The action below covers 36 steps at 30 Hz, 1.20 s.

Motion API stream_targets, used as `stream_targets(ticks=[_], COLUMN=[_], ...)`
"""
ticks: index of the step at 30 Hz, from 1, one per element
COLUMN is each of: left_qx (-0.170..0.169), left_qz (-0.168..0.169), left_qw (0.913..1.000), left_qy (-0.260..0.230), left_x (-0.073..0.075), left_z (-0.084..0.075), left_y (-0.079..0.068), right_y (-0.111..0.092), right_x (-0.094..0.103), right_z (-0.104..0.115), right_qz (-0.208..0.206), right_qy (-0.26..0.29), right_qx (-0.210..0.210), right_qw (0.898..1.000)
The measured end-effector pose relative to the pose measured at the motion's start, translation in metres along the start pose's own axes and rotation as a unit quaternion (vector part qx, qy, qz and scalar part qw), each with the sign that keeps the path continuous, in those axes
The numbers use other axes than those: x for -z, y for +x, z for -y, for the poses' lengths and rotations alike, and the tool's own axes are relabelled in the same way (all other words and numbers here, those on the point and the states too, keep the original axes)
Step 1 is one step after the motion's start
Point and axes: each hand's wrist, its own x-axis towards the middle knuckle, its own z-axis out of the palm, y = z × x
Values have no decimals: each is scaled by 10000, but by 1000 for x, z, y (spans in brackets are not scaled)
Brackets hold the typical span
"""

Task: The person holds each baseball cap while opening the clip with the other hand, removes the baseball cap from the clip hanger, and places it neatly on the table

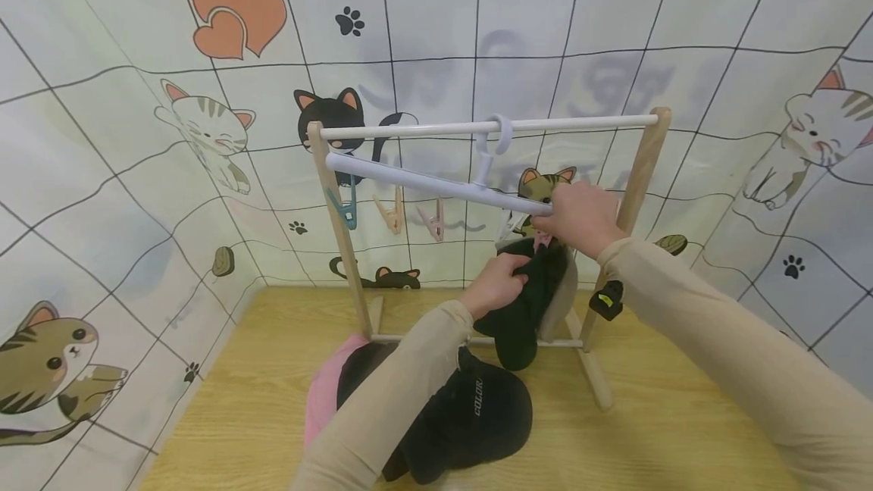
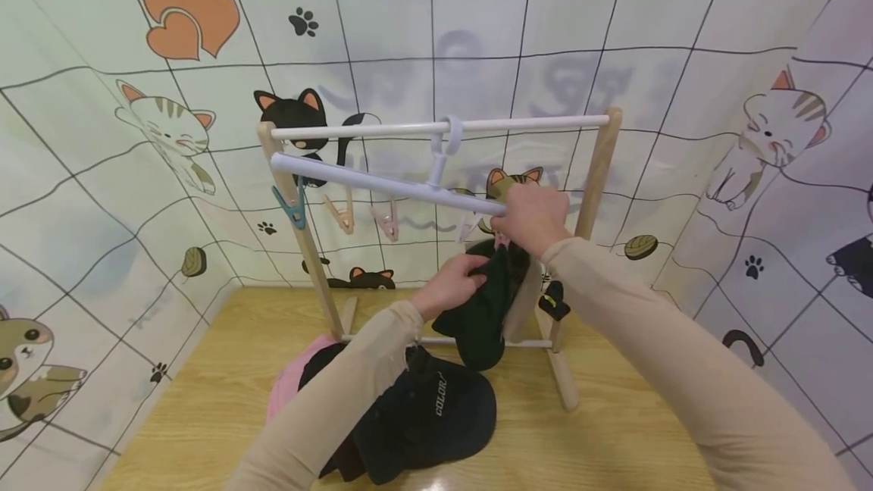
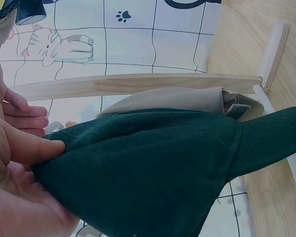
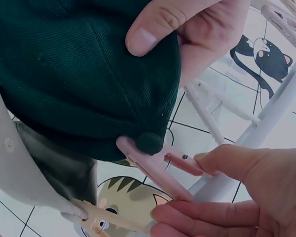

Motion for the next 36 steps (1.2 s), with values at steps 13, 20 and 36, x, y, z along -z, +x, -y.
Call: stream_targets(ticks=[13,20,36], left_qx=[-50,50,111], left_qz=[-162,-84,-68], left_qw=[9998,9999,9999], left_qy=[-63,-86,-56], left_x=[0,-3,-4], left_z=[2,3,14], left_y=[0,-2,-15], right_y=[3,3,1], right_x=[-4,-4,-5], right_z=[7,6,-4], right_qz=[-48,-82,-168], right_qy=[-163,-113,146], right_qx=[-282,-353,-342], right_qw=[9995,9993,9992])
